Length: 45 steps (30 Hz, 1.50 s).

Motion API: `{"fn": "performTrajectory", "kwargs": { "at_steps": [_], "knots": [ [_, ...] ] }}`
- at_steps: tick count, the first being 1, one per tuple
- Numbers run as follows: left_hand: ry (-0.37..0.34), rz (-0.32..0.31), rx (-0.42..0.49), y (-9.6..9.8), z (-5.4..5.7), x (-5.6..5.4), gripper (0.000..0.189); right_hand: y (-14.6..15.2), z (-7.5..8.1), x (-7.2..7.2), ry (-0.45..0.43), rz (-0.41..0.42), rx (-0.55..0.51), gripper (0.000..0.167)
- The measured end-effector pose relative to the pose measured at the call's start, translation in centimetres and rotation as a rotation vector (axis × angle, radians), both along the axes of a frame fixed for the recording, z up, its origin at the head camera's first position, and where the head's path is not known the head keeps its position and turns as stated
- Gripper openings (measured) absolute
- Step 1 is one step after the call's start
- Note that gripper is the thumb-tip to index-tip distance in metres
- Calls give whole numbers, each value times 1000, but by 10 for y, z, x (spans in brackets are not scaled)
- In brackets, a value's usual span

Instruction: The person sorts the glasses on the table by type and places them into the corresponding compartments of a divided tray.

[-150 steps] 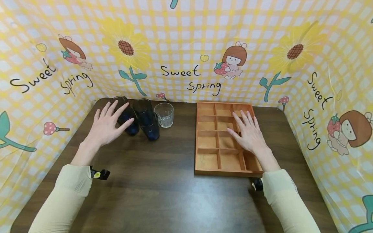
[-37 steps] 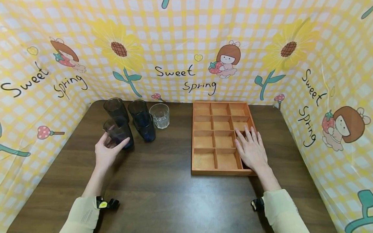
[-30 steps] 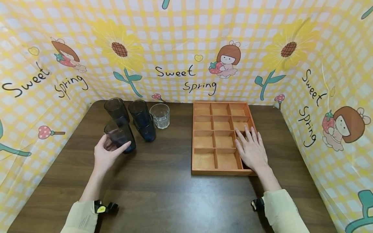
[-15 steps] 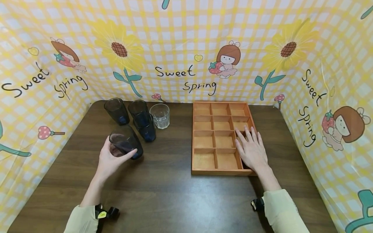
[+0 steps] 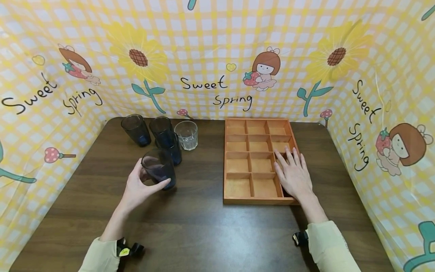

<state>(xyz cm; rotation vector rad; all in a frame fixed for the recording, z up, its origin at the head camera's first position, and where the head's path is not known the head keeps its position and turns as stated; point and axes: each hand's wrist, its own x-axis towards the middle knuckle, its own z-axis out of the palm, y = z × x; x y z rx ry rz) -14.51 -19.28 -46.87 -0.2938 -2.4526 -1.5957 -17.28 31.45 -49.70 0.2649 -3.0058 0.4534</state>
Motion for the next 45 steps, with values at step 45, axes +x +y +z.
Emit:
{"fn": "performTrajectory", "kwargs": {
  "at_steps": [45],
  "knots": [
    [-128, -236, 155, 108, 7, -76, 72, 0, -1, -1, 21, 7, 0, 58]
  ]
}}
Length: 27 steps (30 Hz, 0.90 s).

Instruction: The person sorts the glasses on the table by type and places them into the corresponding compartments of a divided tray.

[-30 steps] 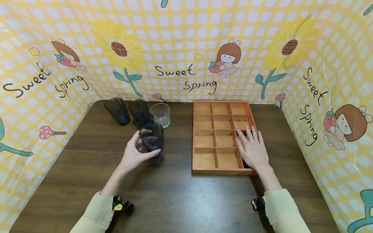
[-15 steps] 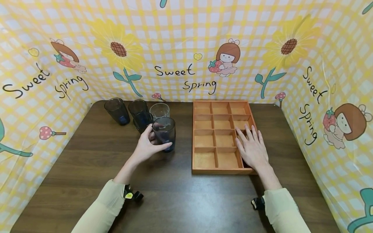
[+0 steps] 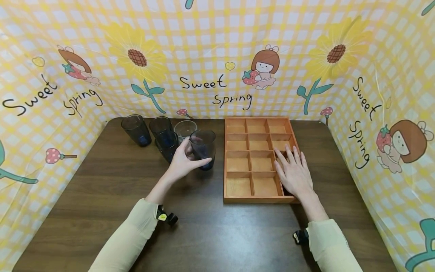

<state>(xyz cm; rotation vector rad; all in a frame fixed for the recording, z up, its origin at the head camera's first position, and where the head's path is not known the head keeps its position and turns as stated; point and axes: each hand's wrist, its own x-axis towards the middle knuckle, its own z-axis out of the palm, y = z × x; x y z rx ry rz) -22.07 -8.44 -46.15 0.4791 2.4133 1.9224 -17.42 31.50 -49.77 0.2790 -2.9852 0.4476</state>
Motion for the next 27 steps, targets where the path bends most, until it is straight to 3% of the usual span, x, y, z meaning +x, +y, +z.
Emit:
{"fn": "performTrajectory", "kwargs": {
  "at_steps": [8, 15, 27],
  "knots": [
    [19, -31, 7, 23, 6, -14, 71, 8, 8, 7, -31, -19, -19, 61],
    [42, -32, 23, 30, 12, -26, 70, 19, 13, 15, -67, -61, -44, 66],
    [47, -14, 16, 46, 15, -47, 67, 30, 6, 19, -91, -72, -78, 67]
  ]
}}
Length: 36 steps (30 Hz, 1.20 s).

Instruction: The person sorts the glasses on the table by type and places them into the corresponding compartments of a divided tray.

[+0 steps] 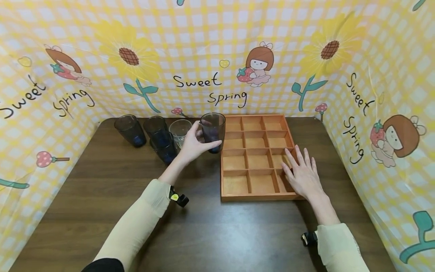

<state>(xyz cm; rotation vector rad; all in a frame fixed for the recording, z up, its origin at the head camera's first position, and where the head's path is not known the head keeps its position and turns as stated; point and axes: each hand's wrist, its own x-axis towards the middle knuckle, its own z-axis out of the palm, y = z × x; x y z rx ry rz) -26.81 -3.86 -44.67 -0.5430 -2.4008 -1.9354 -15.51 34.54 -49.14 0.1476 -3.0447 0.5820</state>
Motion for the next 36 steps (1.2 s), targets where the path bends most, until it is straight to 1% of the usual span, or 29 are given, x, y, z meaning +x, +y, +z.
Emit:
{"fn": "performTrajectory", "kwargs": {
  "at_steps": [6, 10, 17, 20, 23, 27, 31, 36],
  "knots": [
    [-7, 29, 22, 10, -3, -16, 69, 0, -4, -4, -5, 12, -45, 65],
    [-11, 57, 28, 19, -4, -26, 71, -2, -3, -4, -12, 15, -50, 65],
    [-35, 105, 20, 40, -7, -42, 86, 2, -2, -1, 12, 4, -59, 64],
    [-47, 130, 6, 48, -10, -47, 91, 4, -2, -1, 12, -3, -44, 64],
    [-35, 135, 5, 54, -13, -53, 92, 4, -3, -1, 10, -5, -18, 64],
    [-12, 129, 0, 58, -15, -58, 87, 3, -3, -3, 19, 5, 7, 64],
    [-2, 128, -15, 61, -17, -62, 83, 0, -5, -4, 7, 5, 5, 64],
    [-2, 133, -23, 67, -21, -69, 85, 0, -5, -4, -11, -6, 1, 64]
  ]
}}
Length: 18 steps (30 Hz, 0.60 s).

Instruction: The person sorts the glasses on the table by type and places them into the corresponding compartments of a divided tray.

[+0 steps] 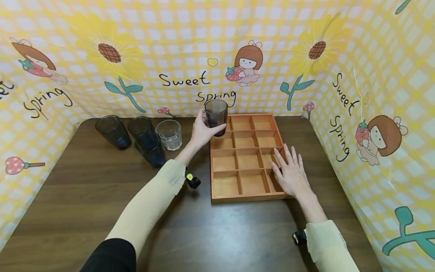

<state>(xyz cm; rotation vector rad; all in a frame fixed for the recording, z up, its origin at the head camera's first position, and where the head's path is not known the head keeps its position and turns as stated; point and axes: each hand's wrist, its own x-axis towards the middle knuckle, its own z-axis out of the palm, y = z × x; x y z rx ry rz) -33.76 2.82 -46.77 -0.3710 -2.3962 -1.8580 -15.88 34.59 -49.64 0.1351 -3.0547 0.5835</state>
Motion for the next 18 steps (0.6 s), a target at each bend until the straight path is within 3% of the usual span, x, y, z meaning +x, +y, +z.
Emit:
{"fn": "performTrajectory", "kwargs": {
  "at_steps": [2, 3, 5, 9, 10, 18],
  "knots": [
    [7, 3, -1, 2, -1, -4, 86, 1, 0, 0, 5, -4, 0, 64],
    [18, 7, 7, 4, -11, -14, 88, 1, 0, 0, 8, -7, -1, 64],
    [26, 15, 10, 6, -12, -17, 88, 2, 0, 0, 18, -13, -9, 64],
    [39, 23, 27, 9, -13, -19, 87, 2, 0, 1, 10, -27, -12, 66],
    [37, 23, 20, 10, -3, -11, 84, 2, 0, 1, 7, -29, -7, 67],
    [44, 55, 12, 13, -4, -16, 86, -2, 1, 0, -19, -42, 37, 65]
  ]
}}
